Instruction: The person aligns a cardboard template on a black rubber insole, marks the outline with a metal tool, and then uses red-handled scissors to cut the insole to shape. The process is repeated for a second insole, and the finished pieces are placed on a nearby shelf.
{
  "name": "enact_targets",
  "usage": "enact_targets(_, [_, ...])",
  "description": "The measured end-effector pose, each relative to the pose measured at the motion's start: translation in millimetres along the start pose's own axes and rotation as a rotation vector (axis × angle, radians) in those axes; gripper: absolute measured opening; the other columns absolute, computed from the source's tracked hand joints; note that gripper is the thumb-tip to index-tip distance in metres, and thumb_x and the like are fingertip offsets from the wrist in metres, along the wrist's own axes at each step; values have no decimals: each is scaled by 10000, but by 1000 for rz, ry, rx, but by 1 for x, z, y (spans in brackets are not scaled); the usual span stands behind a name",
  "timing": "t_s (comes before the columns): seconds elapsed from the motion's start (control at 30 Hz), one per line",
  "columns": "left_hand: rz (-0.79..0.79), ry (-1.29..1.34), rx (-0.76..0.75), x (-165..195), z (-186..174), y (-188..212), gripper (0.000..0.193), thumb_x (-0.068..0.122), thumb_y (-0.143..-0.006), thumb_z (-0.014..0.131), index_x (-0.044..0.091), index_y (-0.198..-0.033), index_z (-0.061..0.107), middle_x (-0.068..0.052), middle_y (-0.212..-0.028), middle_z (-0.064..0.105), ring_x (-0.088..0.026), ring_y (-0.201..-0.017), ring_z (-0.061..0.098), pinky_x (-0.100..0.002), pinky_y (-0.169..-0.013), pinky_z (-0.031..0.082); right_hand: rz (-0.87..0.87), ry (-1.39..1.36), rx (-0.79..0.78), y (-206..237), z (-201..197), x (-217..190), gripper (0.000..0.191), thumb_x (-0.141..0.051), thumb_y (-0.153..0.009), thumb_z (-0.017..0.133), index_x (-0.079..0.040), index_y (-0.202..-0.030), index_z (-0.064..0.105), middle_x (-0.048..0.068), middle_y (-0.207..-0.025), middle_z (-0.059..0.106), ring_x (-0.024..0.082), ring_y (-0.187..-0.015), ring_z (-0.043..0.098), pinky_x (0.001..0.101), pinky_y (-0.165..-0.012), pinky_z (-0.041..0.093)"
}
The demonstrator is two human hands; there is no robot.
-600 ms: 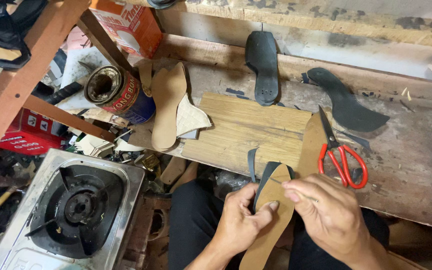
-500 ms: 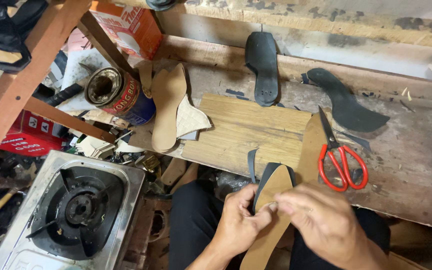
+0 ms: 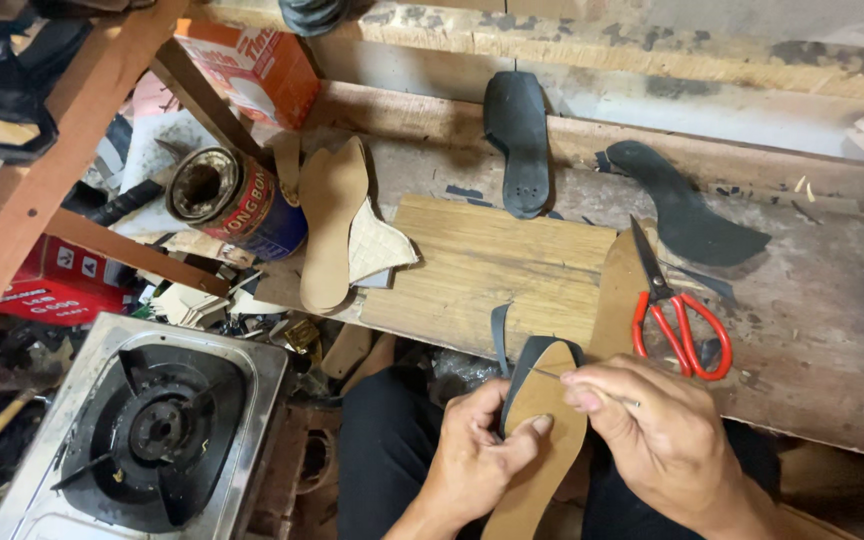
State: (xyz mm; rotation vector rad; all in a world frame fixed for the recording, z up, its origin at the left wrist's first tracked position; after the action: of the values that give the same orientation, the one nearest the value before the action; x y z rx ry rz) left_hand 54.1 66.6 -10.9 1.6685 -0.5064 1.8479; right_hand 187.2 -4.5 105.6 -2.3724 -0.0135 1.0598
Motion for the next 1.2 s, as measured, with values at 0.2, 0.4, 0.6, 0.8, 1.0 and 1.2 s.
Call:
enact_targets(0.2, [-92, 130, 2, -16, 2, 4, 156, 29, -855, 737, 0, -1002, 692, 1, -849, 733, -32, -737, 636, -219, -643, 534, 285, -207, 237, 14, -9, 40, 225, -84, -1011, 607, 25, -1190, 689, 68, -908, 762, 111, -783, 710, 246, -751, 589])
enact_targets(0.4, [-57, 176, -59, -17, 2, 5, 129, 19, -882, 732, -10, -998, 683, -4, -820, 714, -44, -716, 621, -224, -651, 524, 572, -394, 128, 28, 27, 74, 441, -65, -827, 759, 29, -1242, 647, 75, -1108, 750, 99, -957, 677, 245, -847, 560])
enact_targets(0.6, [-64, 190, -84, -22, 4, 8, 125, 11, -882, 732, -8, -993, 679, 3, -825, 696, -38, -729, 597, -216, -663, 507, 716, -617, 105, 39, 44, 106, 416, 9, -802, 798, 51, -1200, 686, 68, -1064, 682, 112, -979, 653, 262, -865, 546])
enact_targets(0.8, [-159, 283, -148, -33, 10, 5, 212, 41, -882, 732, 25, -1064, 624, 5, -885, 691, -40, -778, 629, -216, -706, 531, 633, -675, 87, 36, 48, 109, 363, 46, -802, 788, 64, -1151, 692, 74, -1050, 707, 119, -990, 656, 265, -874, 544])
enact_targets(1.0, [-201, 299, -106, -34, 11, -3, 208, 73, -932, 681, 6, -1126, 645, -19, -902, 711, -50, -763, 631, -216, -690, 525, 660, -677, 40, 37, 55, 108, 367, 47, -791, 774, 53, -1148, 688, 69, -1043, 736, 109, -976, 682, 266, -857, 558])
enact_targets(1.2, [-181, 305, -55, -30, 10, -6, 189, 51, -941, 688, -47, -1100, 658, -29, -869, 712, -62, -733, 622, -232, -664, 515, 663, -605, 38, 32, 56, 102, 460, 49, -794, 782, 52, -1240, 668, 76, -1032, 708, 111, -925, 658, 260, -810, 550])
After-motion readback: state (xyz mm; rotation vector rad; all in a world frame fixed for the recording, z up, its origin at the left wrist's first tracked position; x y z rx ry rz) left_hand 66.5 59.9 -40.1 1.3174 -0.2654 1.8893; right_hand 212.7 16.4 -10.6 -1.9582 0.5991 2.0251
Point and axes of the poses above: each hand's wrist, its own y-axis away from the middle knuckle, its own z-axis out of the palm, x = y × z, the point moved 9 cm from there along -y, towards the middle knuckle
